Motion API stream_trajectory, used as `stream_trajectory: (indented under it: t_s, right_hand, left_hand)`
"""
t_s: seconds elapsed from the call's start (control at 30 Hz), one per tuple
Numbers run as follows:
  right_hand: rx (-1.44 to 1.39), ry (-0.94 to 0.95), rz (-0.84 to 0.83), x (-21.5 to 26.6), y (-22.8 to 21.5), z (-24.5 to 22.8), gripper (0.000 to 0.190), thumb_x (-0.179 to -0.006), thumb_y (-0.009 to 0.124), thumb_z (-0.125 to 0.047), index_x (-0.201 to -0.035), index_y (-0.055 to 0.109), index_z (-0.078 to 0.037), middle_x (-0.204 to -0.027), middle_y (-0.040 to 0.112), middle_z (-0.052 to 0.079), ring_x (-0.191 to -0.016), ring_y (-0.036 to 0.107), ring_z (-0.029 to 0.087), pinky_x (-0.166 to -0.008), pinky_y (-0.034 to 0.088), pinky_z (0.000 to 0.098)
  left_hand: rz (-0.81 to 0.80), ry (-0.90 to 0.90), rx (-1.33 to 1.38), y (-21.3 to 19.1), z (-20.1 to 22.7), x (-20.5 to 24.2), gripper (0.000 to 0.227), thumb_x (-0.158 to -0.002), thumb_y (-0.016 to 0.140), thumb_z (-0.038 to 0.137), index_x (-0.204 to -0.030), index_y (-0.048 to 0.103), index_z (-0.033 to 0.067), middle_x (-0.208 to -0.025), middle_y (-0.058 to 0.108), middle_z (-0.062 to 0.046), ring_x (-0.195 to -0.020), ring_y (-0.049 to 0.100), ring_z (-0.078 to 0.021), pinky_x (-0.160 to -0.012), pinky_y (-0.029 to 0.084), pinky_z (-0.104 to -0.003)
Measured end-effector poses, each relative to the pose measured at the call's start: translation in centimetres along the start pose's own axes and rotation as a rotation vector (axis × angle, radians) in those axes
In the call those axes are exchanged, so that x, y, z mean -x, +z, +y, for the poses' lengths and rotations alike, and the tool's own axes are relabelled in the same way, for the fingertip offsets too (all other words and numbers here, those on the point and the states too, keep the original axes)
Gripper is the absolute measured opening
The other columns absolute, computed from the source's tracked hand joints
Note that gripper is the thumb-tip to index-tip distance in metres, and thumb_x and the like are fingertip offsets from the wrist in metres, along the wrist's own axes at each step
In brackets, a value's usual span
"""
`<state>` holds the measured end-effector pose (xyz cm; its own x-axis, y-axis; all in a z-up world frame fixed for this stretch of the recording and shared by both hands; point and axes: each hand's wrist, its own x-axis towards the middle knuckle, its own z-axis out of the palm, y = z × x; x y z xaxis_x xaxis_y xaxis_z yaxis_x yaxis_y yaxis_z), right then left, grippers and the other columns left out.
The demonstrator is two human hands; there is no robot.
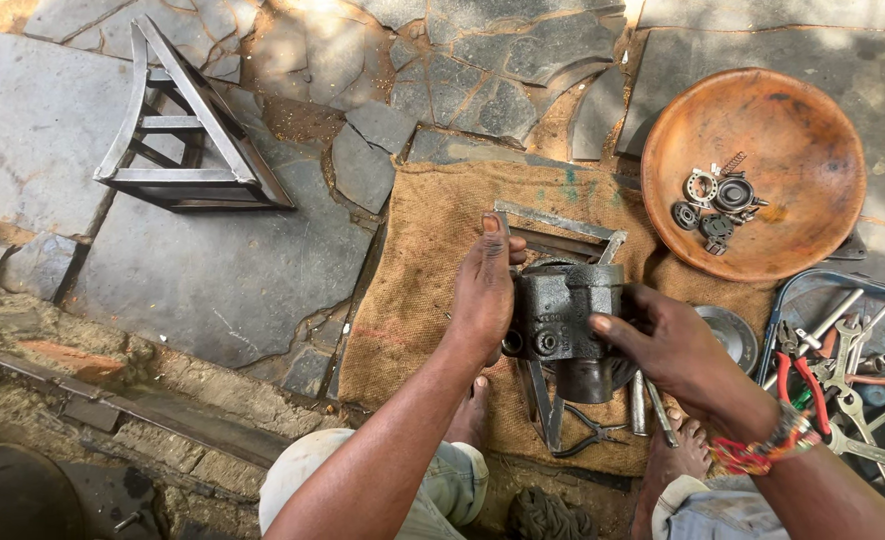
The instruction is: The person cleans and assembles a motor housing using metal rods and a cloth, fitting internal components into the metal casing while working on a cloth-covered ground surface.
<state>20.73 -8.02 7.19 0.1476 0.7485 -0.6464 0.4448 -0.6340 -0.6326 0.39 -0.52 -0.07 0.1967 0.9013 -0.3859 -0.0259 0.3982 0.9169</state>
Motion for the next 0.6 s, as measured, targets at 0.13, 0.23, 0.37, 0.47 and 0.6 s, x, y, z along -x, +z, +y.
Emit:
stream_trajectory:
  t_s: [0.13,0.23,0.37,0.47,0.6]
  right_hand:
    - [0.084,0.025,0.091,-0.9,0.8,-1.5,0.057,-0.082,0.079,-0.039,-0.121,0.069,0.001,-0.1,0.08,0.016,-0.088,0.074,0.024,-0.081,0.058,0.0386]
    - [-0.049,-0.075,0.17,-0.8,1.5,-1.3,0.054,-0.081,0.083,-0.037,-0.111,0.073,0.006,-0.094,0.08,0.015,-0.081,0.07,0.022,-0.072,0.056,0.0396]
    - [0.016,-0.078,0.194,1.0,0.5,-2.0,0.053,-0.074,0.088,-0.032,-0.111,0.072,0.002,-0.092,0.079,0.013,-0.081,0.072,0.021,-0.075,0.057,0.0361]
    - [-0.001,-0.251,0.233,2.9,-0.1,-2.7,0.061,-0.064,0.094,-0.028,-0.112,0.069,0.0,-0.095,0.078,0.011,-0.084,0.073,0.019,-0.078,0.058,0.0328]
    - [0.055,-0.514,0.345,4.5,0.3,-3.2,0.076,-0.057,0.094,-0.024,-0.122,0.063,-0.001,-0.108,0.075,0.011,-0.098,0.072,0.019,-0.088,0.056,0.0323]
  left_hand:
    - [0.007,0.011,-0.011,0.3,0.6,0.2,0.099,-0.086,0.031,0.084,-0.132,0.056,0.0008,-0.125,0.062,-0.023,-0.125,0.057,-0.0348,-0.107,0.046,-0.054]
    - [0.002,0.0,-0.086,0.8,1.4,0.4,0.095,-0.088,0.027,0.081,-0.136,0.055,0.0025,-0.126,0.062,-0.022,-0.127,0.057,-0.0323,-0.107,0.044,-0.054]
    - [0.002,0.138,-0.283,1.0,2.5,1.7,0.09,-0.097,0.019,0.076,-0.145,0.048,0.0059,-0.143,0.05,-0.021,-0.135,0.045,-0.0321,-0.109,0.037,-0.057]
    - [0.031,0.38,-0.308,1.0,4.3,2.9,0.086,-0.104,0.016,0.073,-0.152,0.044,0.0078,-0.149,0.036,-0.024,-0.136,0.036,-0.0359,-0.108,0.036,-0.059]
    - [0.04,0.564,-0.056,1.1,6.7,5.1,0.083,-0.105,0.023,0.073,-0.142,0.044,0.0021,-0.133,0.052,-0.017,-0.128,0.056,-0.026,-0.11,0.05,-0.045]
